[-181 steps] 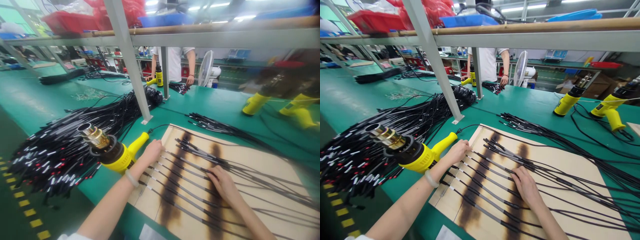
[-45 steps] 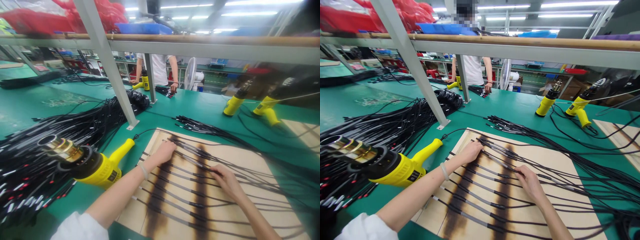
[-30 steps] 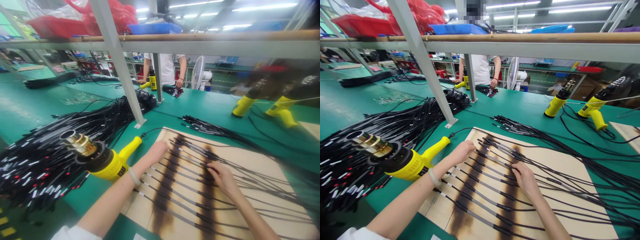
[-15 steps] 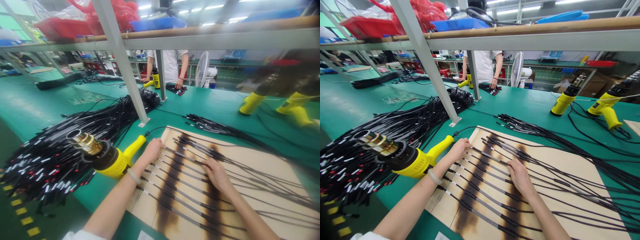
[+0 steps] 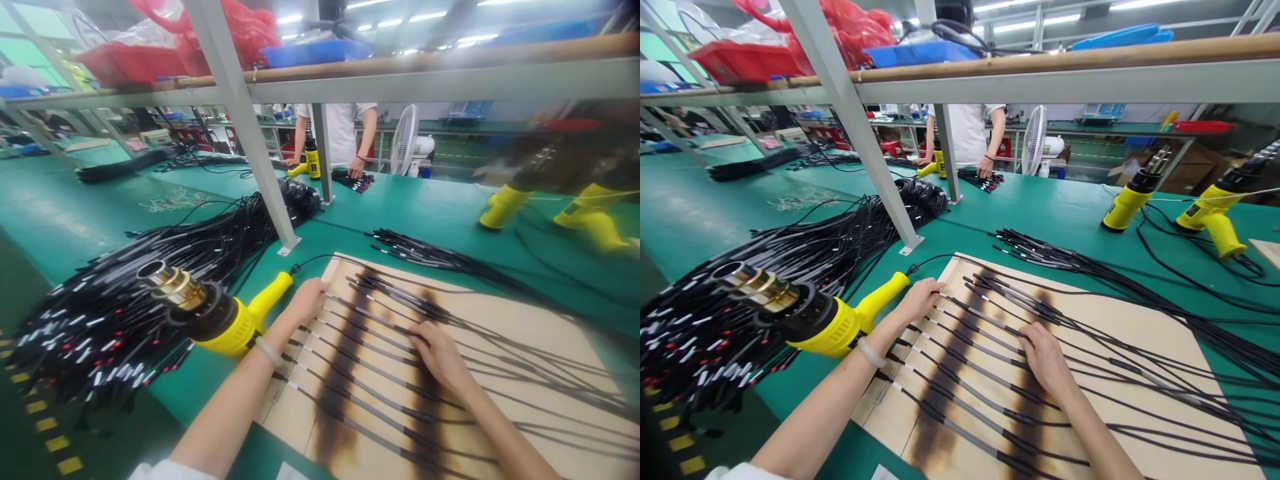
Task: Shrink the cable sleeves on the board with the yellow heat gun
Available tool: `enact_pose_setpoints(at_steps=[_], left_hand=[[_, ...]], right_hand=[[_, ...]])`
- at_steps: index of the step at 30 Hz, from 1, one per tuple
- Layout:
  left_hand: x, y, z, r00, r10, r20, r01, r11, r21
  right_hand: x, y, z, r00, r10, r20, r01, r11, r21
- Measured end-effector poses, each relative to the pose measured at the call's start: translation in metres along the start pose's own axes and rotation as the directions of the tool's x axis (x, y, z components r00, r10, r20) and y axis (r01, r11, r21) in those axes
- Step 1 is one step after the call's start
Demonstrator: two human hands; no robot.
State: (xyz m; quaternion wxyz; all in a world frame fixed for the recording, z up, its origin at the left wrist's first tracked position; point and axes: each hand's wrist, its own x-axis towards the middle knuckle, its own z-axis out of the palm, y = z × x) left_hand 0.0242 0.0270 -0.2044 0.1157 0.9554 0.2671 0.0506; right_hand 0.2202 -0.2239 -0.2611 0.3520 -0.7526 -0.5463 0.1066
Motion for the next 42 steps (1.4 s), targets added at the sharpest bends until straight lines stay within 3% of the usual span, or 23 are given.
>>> enact_pose_setpoints(at_steps=[4,11,25,31,42], left_hand=[[-0.004,0.001,0.0,0.999,-0.033,-0.043,0.032,0.999,-0.033],[-0.005,-0.001,0.003,1.0,0.009,-0.025,-0.01,0.999,-0.032],[-0.001,0.003,0.001,0.992,-0.071,0.099,0.052,0.982,0.18],[-0.002,0.004,-0.003,0.985,-0.057,0.165,0.023,0.98,0.199],[-0.001,0.005,-0.002,0.98,-0.089,0.178,0.051,0.977,0.205]], right_hand=[[-0.001,0.0,0.0,1.0,0.006,0.012,-0.006,1.0,0.012],[-0.001,0.0,0.0,1.0,0.007,0.016,-0.007,1.0,-0.002],[0.002,-0.005,0.0,0.996,0.014,0.083,-0.017,0.999,0.03],[-0.004,0.006,-0.009,0.994,0.034,0.101,-0.031,0.999,-0.03],[-0.011,0.023,-0.02,0.994,0.025,0.102,-0.014,0.994,-0.111]])
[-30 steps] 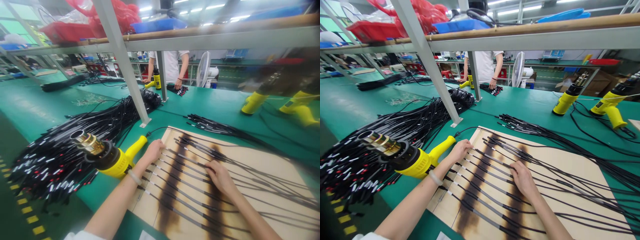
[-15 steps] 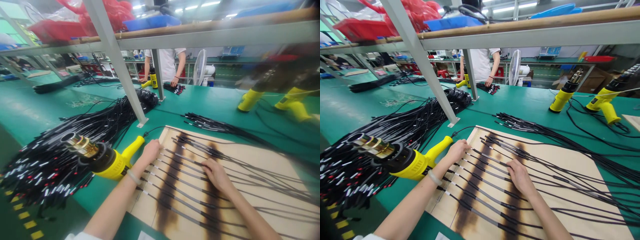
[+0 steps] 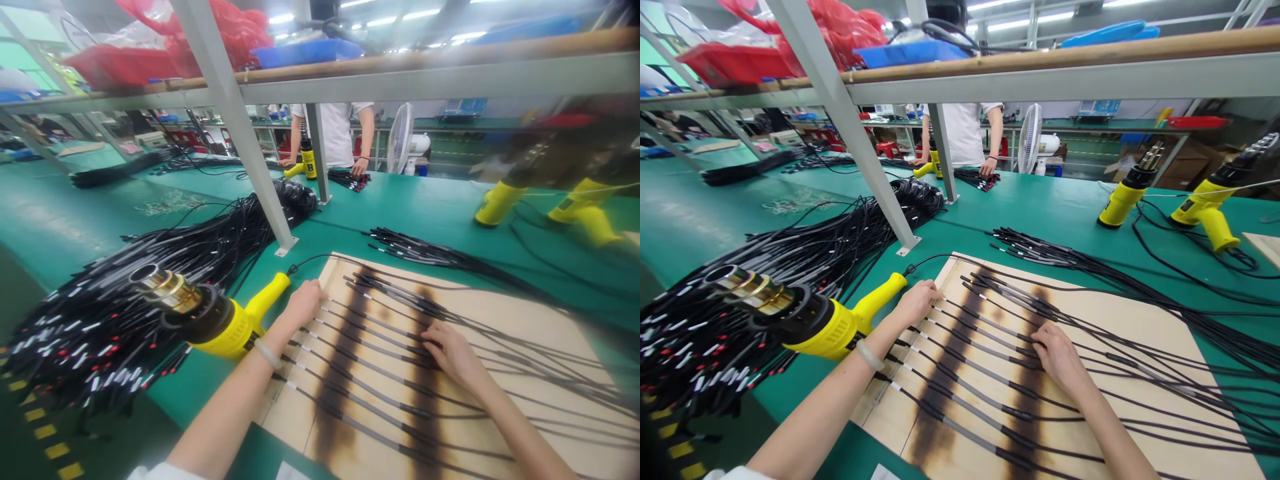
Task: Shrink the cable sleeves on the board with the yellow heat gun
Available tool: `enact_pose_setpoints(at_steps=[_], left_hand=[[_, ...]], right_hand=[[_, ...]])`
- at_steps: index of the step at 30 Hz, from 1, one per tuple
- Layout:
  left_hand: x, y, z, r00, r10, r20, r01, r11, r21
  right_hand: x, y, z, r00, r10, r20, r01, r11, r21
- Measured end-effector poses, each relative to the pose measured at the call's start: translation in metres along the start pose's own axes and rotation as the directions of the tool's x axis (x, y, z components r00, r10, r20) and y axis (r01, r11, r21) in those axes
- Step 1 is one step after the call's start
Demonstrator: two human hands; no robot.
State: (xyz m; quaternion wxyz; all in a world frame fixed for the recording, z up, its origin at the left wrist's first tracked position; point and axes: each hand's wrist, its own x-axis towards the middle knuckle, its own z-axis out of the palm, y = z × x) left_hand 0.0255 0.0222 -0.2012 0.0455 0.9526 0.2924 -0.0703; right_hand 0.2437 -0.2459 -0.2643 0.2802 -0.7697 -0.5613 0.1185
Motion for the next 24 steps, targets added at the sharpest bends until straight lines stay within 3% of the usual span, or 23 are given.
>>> enact_pose_setpoints(at_steps=[6,10,14,18,24], left_hand=[[-0.001,0.004,-0.006,1.0,-0.001,-0.011,0.002,1.0,0.023],[0.004,0.016,-0.015,0.996,0.008,-0.094,-0.004,0.999,0.044],[0.019,0.037,-0.017,0.983,0.127,-0.134,-0.123,0.992,0.038],[0.037,0.054,-0.008,0.956,0.267,-0.117,-0.265,0.964,0.034],[0.054,0.062,0.004,0.941,0.317,-0.119,-0.311,0.948,0.062]], right_hand=[[0.001,0.009,-0.004,0.999,0.032,0.014,-0.032,0.997,0.07],[-0.001,0.022,-0.02,0.978,0.149,-0.148,-0.13,0.983,0.131],[-0.011,0.037,-0.037,0.947,0.248,-0.202,-0.257,0.966,-0.02],[-0.029,0.052,-0.048,0.959,0.221,-0.179,-0.262,0.93,-0.258],[-0.055,0.075,-0.066,0.917,0.377,-0.127,-0.392,0.8,-0.453]])
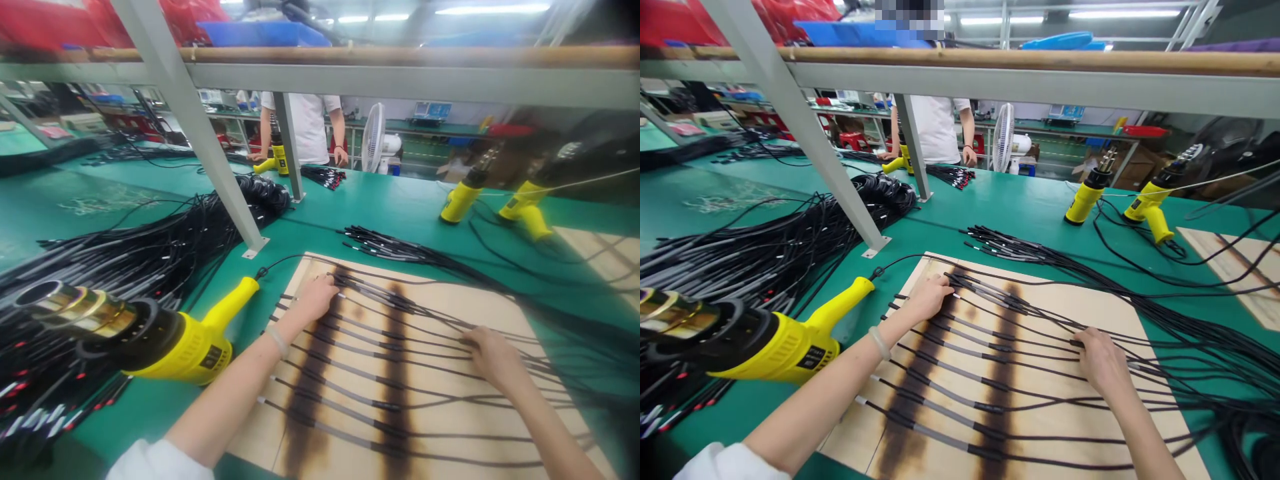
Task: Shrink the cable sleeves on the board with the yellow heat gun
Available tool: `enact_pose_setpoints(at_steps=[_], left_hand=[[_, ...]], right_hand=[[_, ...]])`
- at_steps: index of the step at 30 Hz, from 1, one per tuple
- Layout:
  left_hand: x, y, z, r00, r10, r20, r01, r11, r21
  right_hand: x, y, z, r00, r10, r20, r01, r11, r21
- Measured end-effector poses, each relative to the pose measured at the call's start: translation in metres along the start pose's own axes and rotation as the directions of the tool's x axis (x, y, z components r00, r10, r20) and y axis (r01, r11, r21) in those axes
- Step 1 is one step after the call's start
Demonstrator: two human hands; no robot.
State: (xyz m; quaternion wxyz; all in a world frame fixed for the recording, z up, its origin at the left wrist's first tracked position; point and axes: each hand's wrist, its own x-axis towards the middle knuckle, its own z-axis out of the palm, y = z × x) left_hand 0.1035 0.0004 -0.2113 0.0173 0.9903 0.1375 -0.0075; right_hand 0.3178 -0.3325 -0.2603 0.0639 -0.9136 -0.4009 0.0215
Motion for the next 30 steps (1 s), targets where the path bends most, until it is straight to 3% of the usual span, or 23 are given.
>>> enact_pose_setpoints(at_steps=[3,6,9,14,19,23,30], left_hand=[[0.003,-0.001,0.001,1.0,-0.001,0.001,0.001,1.0,0.016],[0.003,-0.003,-0.001,1.0,-0.01,0.01,0.01,1.0,0.028],[-0.001,-0.006,-0.006,0.999,-0.04,0.015,0.039,0.999,0.031],[-0.015,-0.012,-0.019,0.991,-0.135,0.0,0.135,0.991,0.015],[-0.03,-0.021,-0.024,0.973,-0.232,0.002,0.232,0.973,-0.002],[-0.037,-0.032,-0.021,0.951,-0.308,0.021,0.309,0.951,-0.019],[-0.04,-0.046,-0.012,0.93,-0.366,0.025,0.367,0.928,-0.068]], right_hand=[[0.001,0.011,-0.002,0.999,0.006,0.035,-0.006,1.0,-0.012],[0.006,0.006,-0.003,0.994,-0.107,0.024,0.105,0.993,0.06],[0.012,-0.017,-0.004,0.98,-0.201,-0.003,0.199,0.968,0.154],[0.025,-0.083,-0.001,0.94,-0.328,-0.093,0.34,0.882,0.327],[0.043,-0.137,0.005,0.904,-0.415,-0.099,0.418,0.816,0.399],[0.052,-0.156,0.01,0.886,-0.452,-0.104,0.45,0.783,0.43],[0.053,-0.162,0.021,0.873,-0.478,-0.102,0.469,0.76,0.45]])
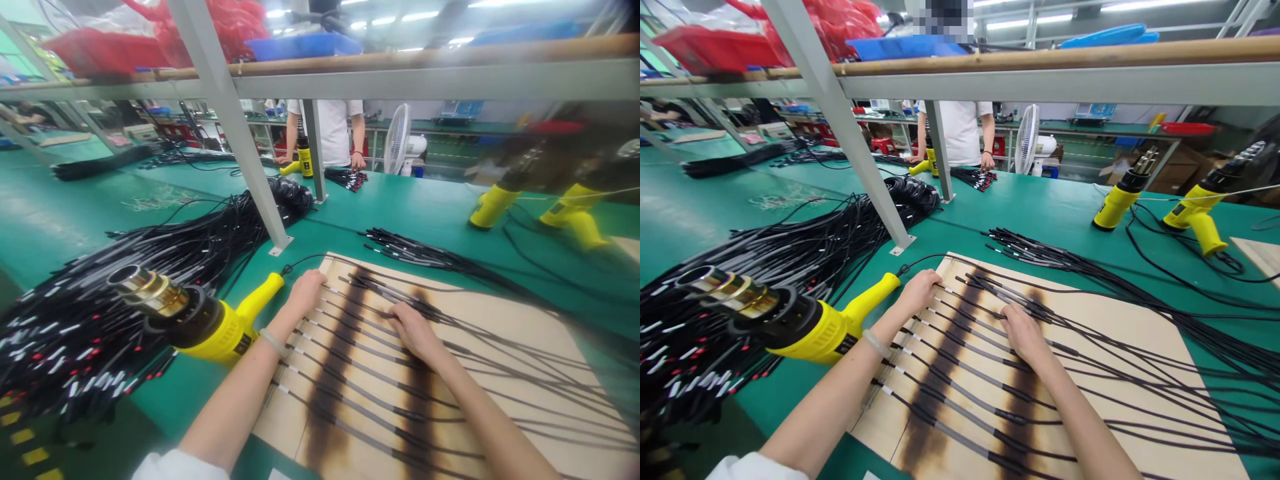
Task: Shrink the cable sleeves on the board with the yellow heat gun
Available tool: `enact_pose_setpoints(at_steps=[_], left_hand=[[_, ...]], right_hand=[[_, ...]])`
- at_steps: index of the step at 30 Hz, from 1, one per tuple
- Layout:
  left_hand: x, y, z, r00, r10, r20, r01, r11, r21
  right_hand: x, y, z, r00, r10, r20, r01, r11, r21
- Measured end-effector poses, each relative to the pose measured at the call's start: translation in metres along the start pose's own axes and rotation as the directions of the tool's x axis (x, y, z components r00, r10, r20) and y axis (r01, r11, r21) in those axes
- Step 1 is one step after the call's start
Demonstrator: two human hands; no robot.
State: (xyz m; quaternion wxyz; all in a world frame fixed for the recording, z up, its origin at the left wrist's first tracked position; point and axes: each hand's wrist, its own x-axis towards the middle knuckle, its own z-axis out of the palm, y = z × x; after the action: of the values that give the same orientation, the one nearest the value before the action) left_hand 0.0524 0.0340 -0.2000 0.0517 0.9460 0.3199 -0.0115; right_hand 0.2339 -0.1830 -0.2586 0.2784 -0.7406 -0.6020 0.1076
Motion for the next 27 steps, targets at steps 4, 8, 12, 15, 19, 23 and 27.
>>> enact_pose_setpoints(at_steps=[4,8,12,15,19,23,27], left_hand=[[0.0,-0.002,-0.002,1.0,-0.018,-0.005,0.018,1.0,-0.016],[0.001,-0.002,-0.005,1.0,-0.03,0.002,0.03,0.999,-0.015],[0.004,-0.003,-0.004,0.999,-0.044,0.017,0.044,0.999,0.008],[0.004,-0.006,-0.003,0.998,-0.039,0.041,0.038,0.999,0.024],[0.0,-0.004,-0.003,0.993,0.043,0.108,-0.047,0.998,0.039],[-0.007,0.004,-0.005,0.981,0.091,0.171,-0.103,0.993,0.06],[-0.009,0.011,-0.008,0.981,0.071,0.182,-0.088,0.993,0.084]], right_hand=[[0.001,-0.001,0.003,1.0,-0.022,-0.008,0.022,1.0,0.0],[0.002,-0.003,0.003,0.999,-0.028,-0.023,0.028,1.0,-0.004],[0.002,-0.006,0.002,0.999,-0.015,-0.033,0.014,1.0,-0.027],[0.002,-0.008,0.002,0.999,-0.006,-0.034,0.004,0.999,-0.048],[0.003,-0.007,0.004,0.999,0.001,-0.051,-0.005,0.997,-0.076],[0.009,-0.01,0.006,0.999,-0.002,-0.052,-0.004,0.995,-0.101],[0.021,-0.017,0.01,0.999,-0.029,-0.036,0.025,0.993,-0.113]])
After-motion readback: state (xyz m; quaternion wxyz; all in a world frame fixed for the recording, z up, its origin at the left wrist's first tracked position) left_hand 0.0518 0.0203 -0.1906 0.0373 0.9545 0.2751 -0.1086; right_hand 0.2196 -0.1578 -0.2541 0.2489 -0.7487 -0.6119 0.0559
